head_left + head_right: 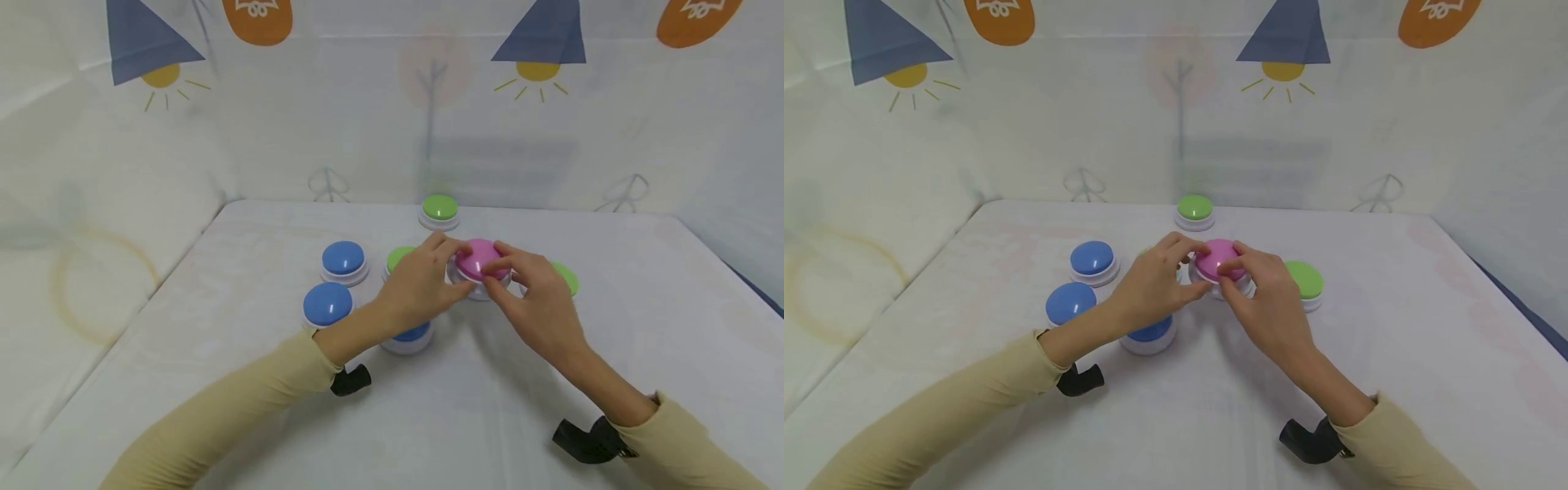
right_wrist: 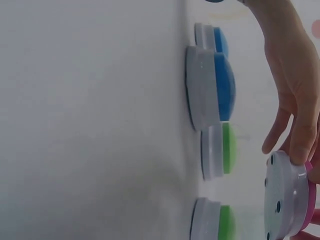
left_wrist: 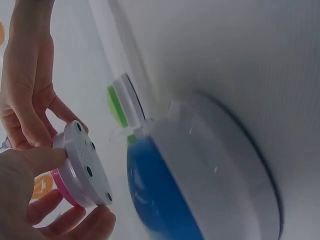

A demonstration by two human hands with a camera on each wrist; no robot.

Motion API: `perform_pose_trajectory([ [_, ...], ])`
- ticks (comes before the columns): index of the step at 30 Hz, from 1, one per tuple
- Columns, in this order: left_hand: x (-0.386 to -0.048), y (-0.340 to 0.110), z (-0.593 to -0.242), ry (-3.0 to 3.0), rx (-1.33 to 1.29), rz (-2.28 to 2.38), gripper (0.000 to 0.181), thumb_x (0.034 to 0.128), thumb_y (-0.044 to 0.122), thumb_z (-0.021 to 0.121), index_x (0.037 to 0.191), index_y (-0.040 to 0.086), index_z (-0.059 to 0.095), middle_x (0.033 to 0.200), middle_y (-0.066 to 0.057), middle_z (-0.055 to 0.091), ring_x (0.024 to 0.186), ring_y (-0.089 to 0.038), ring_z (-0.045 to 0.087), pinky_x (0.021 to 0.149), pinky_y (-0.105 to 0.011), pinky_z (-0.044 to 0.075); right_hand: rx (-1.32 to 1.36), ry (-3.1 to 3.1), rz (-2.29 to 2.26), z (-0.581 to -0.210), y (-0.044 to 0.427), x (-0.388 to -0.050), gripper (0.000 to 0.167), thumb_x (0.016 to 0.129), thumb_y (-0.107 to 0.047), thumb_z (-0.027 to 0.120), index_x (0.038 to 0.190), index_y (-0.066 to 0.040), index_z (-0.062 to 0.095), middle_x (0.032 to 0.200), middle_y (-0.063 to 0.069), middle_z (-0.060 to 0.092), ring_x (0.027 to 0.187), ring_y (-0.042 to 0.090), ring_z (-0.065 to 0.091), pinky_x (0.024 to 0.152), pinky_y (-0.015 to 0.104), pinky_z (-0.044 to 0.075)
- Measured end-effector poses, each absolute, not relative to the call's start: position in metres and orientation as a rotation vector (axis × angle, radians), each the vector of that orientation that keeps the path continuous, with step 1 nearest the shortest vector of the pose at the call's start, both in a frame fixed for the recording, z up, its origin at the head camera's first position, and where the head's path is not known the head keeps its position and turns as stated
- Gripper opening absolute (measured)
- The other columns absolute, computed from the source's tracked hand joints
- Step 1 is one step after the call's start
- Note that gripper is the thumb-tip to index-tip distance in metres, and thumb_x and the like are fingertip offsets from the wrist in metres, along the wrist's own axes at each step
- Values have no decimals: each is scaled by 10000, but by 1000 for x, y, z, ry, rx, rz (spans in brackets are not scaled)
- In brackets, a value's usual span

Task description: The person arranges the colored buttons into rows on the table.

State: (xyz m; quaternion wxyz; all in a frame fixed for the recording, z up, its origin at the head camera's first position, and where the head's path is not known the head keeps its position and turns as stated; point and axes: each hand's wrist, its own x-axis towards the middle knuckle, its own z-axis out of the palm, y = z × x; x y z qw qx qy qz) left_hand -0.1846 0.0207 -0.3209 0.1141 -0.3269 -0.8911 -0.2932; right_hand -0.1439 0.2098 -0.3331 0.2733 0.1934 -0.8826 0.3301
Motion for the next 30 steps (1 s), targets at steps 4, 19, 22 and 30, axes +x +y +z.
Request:
perform_pose_trajectory([
  [4,-177,27,-325,-2634,-980,-804,484,859,306,776,1267,97,621,1146,-43,594,847,-106,620,767,-131,516,519,-2370,868,-337,217,-134,153,824,7,760,967,-29,722,1259,157,659,1128,306,603,795,454,561],
  [19,-154,36,-345,-2744,-966,-665,504,857,326,771,1292,128,612,1131,-31,596,843,-106,611,773,-136,514,572,-2430,941,-356,230,-116,250,744,68,810,950,-42,717,1185,151,676,1120,308,605,749,354,556],
  [22,-153,36,-346,-2768,-955,-671,508,856,313,773,1298,126,609,1138,-30,593,849,-109,619,790,-149,523,567,-2450,966,-358,228,-116,248,745,59,813,952,-36,716,1174,138,672,1123,301,603,751,376,567],
  [30,-148,39,-349,-2879,-970,-681,511,853,305,773,1307,160,589,1135,-32,570,756,-102,595,686,-149,520,553,-2554,989,-360,228,-112,253,745,22,821,961,-67,721,1141,104,670,1063,265,619,732,399,593],
])
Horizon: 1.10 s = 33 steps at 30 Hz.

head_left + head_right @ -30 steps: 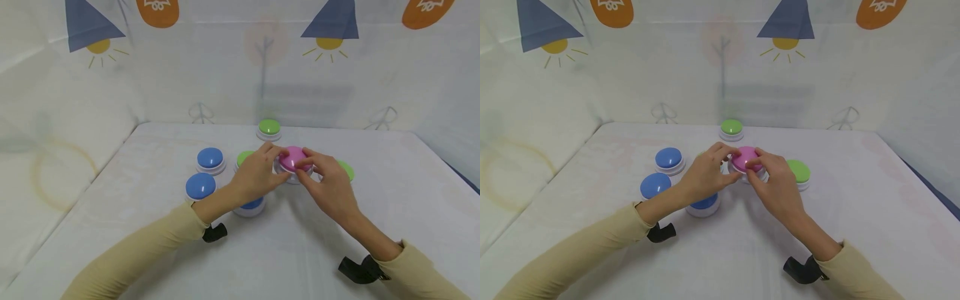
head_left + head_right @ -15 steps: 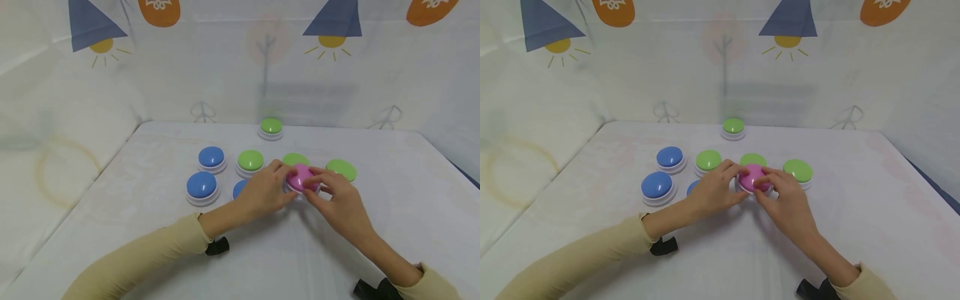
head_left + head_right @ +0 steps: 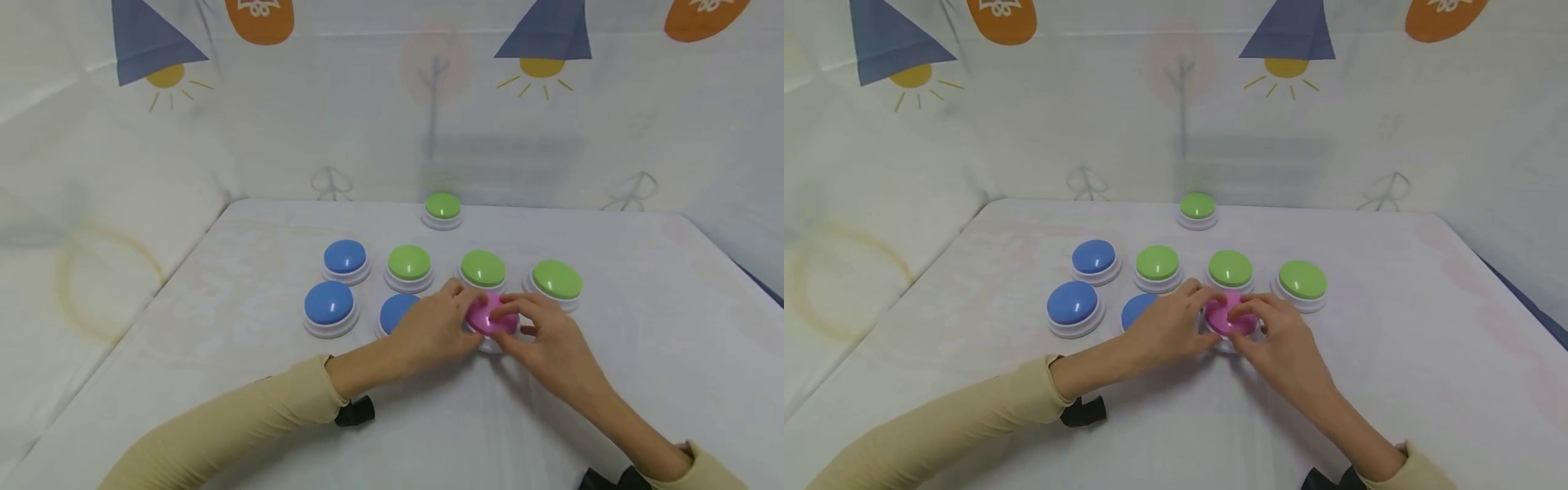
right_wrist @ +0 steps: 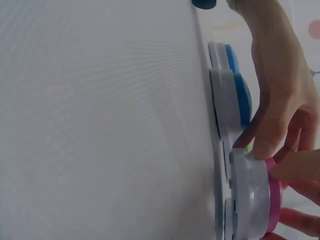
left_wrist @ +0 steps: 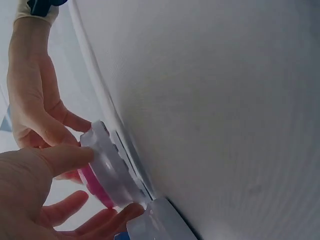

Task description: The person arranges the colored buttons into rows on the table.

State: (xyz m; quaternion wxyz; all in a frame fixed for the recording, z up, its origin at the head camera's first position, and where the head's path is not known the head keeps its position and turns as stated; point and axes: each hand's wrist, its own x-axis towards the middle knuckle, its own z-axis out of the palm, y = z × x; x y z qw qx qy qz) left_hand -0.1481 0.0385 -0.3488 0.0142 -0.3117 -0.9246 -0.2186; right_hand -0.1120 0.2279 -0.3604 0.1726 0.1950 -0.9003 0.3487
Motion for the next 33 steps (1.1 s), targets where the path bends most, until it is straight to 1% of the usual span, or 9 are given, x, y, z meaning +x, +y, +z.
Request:
perform_pose_trajectory([
  [4,-147,40,-350,-2904,-1008,-620,518,842,305,781,1302,164,591,1105,-28,556,701,-101,565,621,-149,492,559,-2629,1001,-361,229,-110,282,740,35,818,984,-66,721,1152,108,646,1071,284,599,753,399,590],
  [7,-147,41,-351,-2896,-1042,-568,508,840,302,776,1297,159,605,1096,-24,549,691,-98,551,591,-150,467,563,-2671,998,-361,229,-110,294,733,41,821,984,-73,722,1141,104,626,1056,296,589,754,411,590],
  [12,-147,42,-350,-2892,-1059,-562,476,837,294,779,1271,173,626,1080,-15,538,719,-102,556,601,-153,459,570,-2698,988,-360,229,-109,287,730,37,827,955,-101,715,1128,88,611,1032,287,589,750,415,591],
  [18,-148,45,-349,-2885,-1094,-528,485,835,301,785,1279,186,628,1068,-8,537,738,-89,549,597,-142,443,556,-2726,955,-356,231,-108,280,735,33,823,933,-128,706,1118,79,605,1012,279,601,758,423,588],
  [23,-148,50,-346,-2893,-1103,-490,476,838,320,779,1271,185,634,1070,-13,554,742,-90,548,594,-140,440,563,-2730,882,-355,232,-108,293,717,16,840,913,-153,704,1100,65,610,979,258,599,749,435,580],
  [30,-146,53,-346,-2882,-1093,-457,480,842,343,773,1272,182,633,1057,-10,557,734,-80,544,589,-132,435,585,-2717,783,-354,232,-107,313,692,-4,858,907,-172,703,1077,39,615,947,216,586,729,400,565],
  [33,-145,53,-345,-2878,-1094,-453,486,844,346,772,1277,177,629,1052,-5,552,737,-71,540,602,-121,437,580,-2719,776,-354,231,-107,319,690,-3,859,914,-167,703,1076,39,617,948,216,585,731,405,567],
])
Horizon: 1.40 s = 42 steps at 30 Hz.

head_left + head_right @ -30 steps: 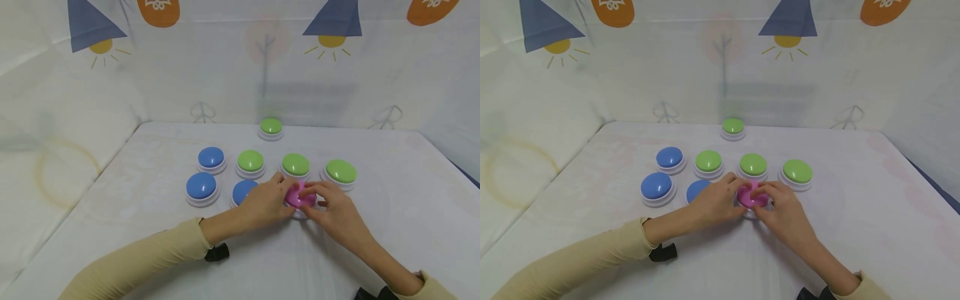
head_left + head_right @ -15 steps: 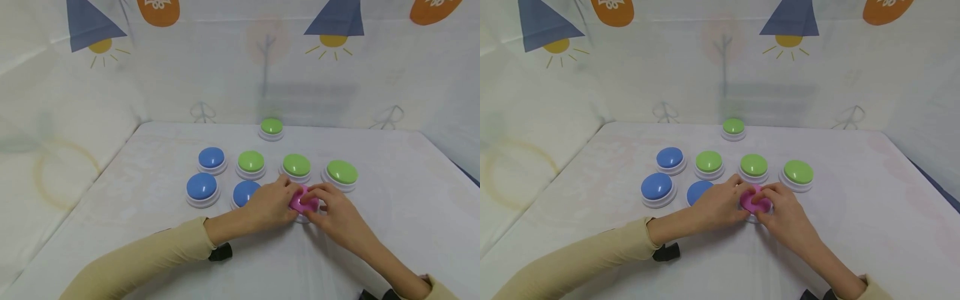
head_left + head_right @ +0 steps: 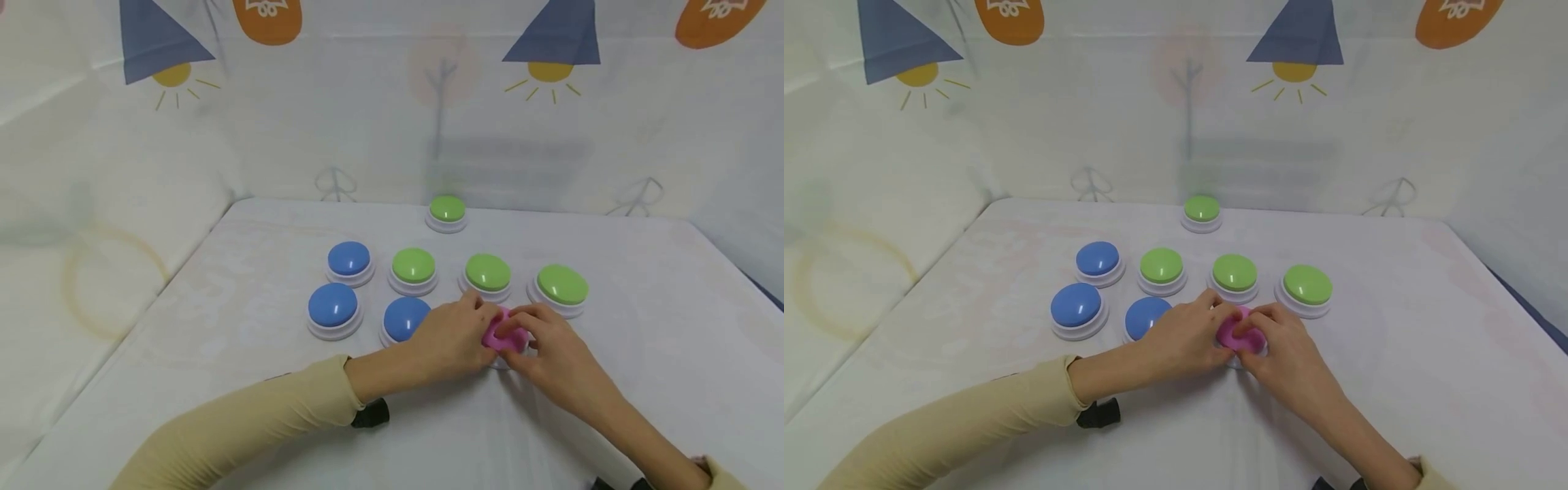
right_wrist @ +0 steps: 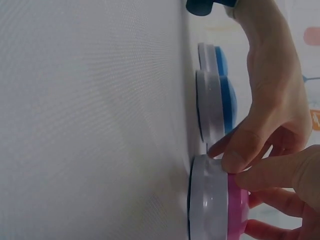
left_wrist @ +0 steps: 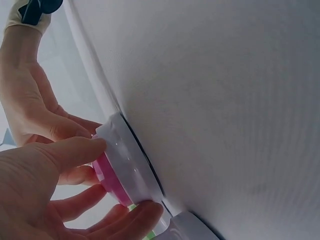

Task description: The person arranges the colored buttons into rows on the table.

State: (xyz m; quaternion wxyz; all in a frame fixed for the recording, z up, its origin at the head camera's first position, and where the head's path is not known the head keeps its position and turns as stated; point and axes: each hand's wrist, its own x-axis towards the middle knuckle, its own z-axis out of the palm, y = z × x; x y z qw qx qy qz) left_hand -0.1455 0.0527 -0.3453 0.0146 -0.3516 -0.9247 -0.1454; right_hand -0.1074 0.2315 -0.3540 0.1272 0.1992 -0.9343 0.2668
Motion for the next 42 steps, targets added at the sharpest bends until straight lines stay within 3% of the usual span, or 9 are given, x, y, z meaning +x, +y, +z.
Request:
perform_pose_trajectory([
  [11,-147,50,-344,-2905,-1108,-475,497,851,326,765,1296,179,598,1095,-7,536,866,-81,542,714,-126,480,575,-2752,761,-348,229,-107,331,723,-64,853,1011,-127,704,1113,55,616,990,237,577,753,396,545],
  [20,-146,48,-346,-2873,-1111,-454,489,856,349,759,1286,183,594,1094,-14,538,852,-84,540,681,-128,472,595,-2704,769,-348,231,-107,381,730,-72,849,1071,-129,691,1147,67,619,1037,251,577,738,350,532],
  [31,-147,44,-340,-2882,-1113,-465,559,848,335,767,1339,161,564,1133,-24,544,863,-83,546,660,-110,462,560,-2744,839,-344,233,-106,378,773,-74,826,1107,-154,669,1205,63,604,1144,284,545,782,397,544],
  [42,-155,33,-324,-2908,-1079,-477,607,878,400,734,1393,148,535,1228,-37,539,975,-110,570,753,-143,527,592,-2700,884,-336,233,-112,466,805,-77,801,1229,-71,608,1214,122,590,1169,334,512,901,621,480],
])
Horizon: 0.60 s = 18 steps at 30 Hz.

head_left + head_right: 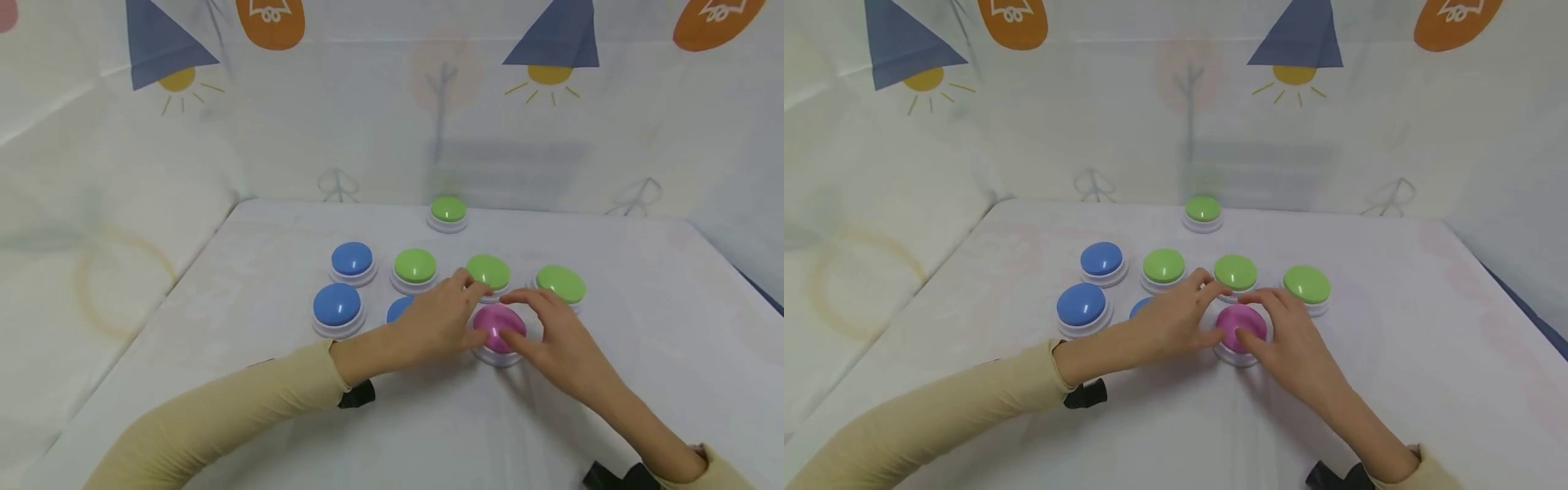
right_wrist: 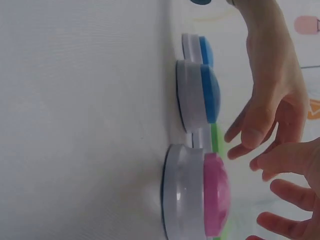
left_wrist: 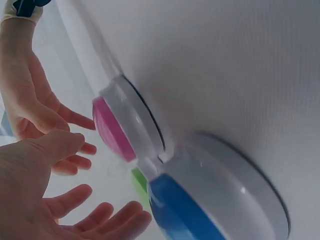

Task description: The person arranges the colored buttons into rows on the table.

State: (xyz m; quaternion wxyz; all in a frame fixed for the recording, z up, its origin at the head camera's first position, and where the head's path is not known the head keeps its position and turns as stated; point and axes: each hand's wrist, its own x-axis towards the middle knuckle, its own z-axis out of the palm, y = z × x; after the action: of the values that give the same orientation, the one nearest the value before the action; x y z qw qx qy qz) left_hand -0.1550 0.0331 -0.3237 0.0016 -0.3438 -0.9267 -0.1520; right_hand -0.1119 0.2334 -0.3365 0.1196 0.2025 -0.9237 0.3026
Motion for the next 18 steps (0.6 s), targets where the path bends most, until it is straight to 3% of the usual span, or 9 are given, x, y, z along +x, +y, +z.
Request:
perform_pose_trajectory([
  [11,-194,18,-302,-2900,-962,-524,597,905,421,689,1405,148,511,1333,-67,493,1078,-167,559,719,-250,556,456,-2782,896,-307,237,-141,502,883,-134,729,1331,-28,529,1344,235,476,1271,443,392,946,700,407],
  [18,-220,11,-296,-2963,-848,-525,603,911,431,679,1423,175,489,1442,-82,426,1199,-205,519,760,-345,574,389,-2732,928,-304,240,-171,489,901,-106,682,1343,19,512,1346,251,489,1267,448,407,986,644,377],
])
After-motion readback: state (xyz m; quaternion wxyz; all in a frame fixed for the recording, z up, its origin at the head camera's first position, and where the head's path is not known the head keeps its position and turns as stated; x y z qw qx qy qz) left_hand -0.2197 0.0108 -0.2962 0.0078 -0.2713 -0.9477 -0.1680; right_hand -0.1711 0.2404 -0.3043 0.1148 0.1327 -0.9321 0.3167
